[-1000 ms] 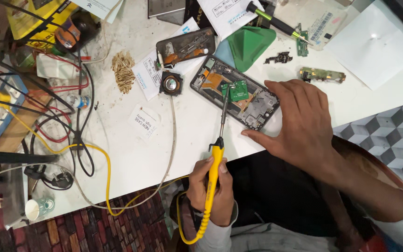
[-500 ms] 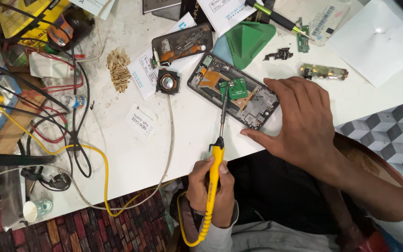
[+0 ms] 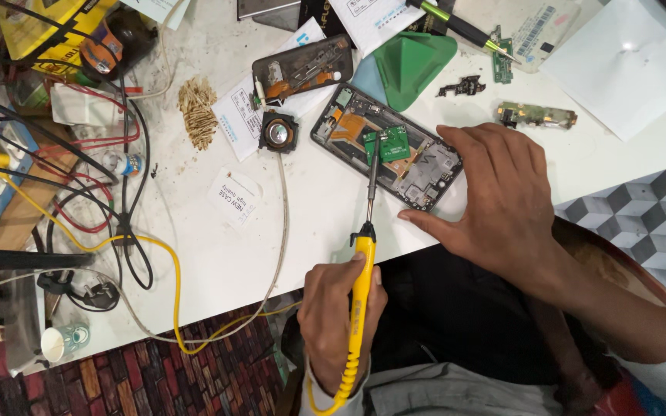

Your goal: The person uses a yellow soldering iron to work on the internal circuit board of a disassembled smartphone. They repeatedly apply the hot tip to various points on the green motherboard while holding the phone steady with their other hand.

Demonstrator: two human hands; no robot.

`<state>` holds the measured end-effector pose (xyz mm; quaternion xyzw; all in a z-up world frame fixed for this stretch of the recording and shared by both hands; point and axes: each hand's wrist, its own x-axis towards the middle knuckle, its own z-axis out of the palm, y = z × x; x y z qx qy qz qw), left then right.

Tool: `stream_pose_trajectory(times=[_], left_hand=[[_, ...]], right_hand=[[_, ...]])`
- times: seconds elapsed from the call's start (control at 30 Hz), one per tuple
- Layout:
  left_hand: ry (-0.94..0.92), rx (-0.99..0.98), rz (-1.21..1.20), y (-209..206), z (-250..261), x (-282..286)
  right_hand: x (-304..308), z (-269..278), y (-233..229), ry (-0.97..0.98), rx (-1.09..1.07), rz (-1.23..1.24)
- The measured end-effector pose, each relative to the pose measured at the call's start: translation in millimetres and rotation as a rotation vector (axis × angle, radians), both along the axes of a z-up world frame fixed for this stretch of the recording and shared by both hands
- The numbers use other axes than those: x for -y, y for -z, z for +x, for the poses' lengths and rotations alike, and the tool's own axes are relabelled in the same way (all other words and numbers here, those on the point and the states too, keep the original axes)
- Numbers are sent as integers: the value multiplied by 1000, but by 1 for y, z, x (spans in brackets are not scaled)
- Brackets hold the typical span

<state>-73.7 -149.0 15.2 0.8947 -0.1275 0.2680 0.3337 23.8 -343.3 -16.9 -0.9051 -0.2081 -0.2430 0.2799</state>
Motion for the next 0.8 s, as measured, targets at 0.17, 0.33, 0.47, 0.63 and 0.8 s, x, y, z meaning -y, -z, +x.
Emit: stream_pose_trajectory(times=[0.17, 0.33, 0.47, 0.63, 0.8], left_hand=[[46, -108, 100, -26, 4, -7], [67, -134, 181, -47, 11, -11], [52, -199, 152, -56, 16, -14], [66, -164, 93, -56, 15, -16], [1, -139, 10, -46, 10, -17]], right_hand=[[0, -1, -1, 0, 3, 1], [0, -1, -1, 6, 4, 2], [0, 0, 0, 0, 3, -7], [0, 1, 0, -3, 19, -14], [1, 1, 1, 2, 0, -9]])
